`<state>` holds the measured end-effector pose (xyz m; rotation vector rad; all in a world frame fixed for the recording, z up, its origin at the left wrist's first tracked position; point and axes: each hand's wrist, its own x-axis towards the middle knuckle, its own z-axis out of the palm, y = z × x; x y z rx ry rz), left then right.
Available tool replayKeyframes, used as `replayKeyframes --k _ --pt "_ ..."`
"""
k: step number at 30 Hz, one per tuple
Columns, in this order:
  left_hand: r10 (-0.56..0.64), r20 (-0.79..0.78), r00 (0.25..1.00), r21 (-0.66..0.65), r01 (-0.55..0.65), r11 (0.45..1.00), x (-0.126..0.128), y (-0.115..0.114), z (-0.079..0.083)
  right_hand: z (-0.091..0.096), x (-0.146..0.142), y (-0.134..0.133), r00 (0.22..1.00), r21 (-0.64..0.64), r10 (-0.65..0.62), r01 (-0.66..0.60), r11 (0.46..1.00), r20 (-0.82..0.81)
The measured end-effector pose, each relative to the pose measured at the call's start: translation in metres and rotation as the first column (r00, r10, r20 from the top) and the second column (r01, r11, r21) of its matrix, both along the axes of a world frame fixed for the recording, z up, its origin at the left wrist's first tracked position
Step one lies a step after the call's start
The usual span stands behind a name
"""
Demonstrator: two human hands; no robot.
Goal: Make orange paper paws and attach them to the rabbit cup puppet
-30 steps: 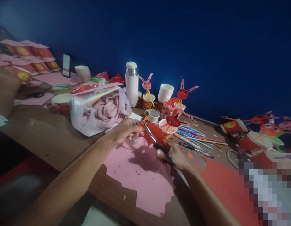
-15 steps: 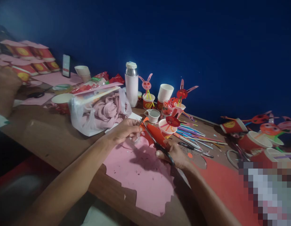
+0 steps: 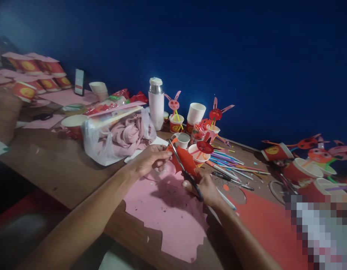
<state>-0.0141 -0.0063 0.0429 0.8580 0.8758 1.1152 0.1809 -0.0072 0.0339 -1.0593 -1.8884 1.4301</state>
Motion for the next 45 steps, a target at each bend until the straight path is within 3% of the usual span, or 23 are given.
replayKeyframes --k 8,13,20,25,35,45 --pt "0.121 0.049 0.991 0.013 -0.122 0.992 0.012 -0.001 -0.003 -0.006 -0.005 -0.004 0.996 -0.019 -0.086 0.085 0.996 -0.028" --pt "0.174 0.045 0.984 0.033 -0.175 0.984 0.015 0.0 -0.005 -0.014 -0.002 -0.002 0.998 -0.011 -0.04 0.04 0.999 -0.045" --pt "0.135 -0.04 0.99 0.068 -0.132 0.989 0.007 -0.002 -0.002 -0.017 0.003 0.001 0.989 0.056 0.114 -0.11 0.992 -0.09" --pt "0.086 -0.051 0.995 0.073 -0.082 0.994 0.0 0.0 -0.003 -0.014 0.004 0.002 0.982 0.0 0.156 -0.157 0.988 -0.101" --pt "0.009 -0.049 0.999 0.097 -0.004 0.995 -0.007 0.002 -0.004 -0.016 0.004 0.002 0.975 -0.024 0.163 -0.169 0.985 -0.15" --pt "0.001 -0.068 0.998 0.086 0.004 0.996 -0.008 0.001 0.0 -0.009 0.003 0.0 0.983 0.017 0.162 -0.162 0.987 -0.087"
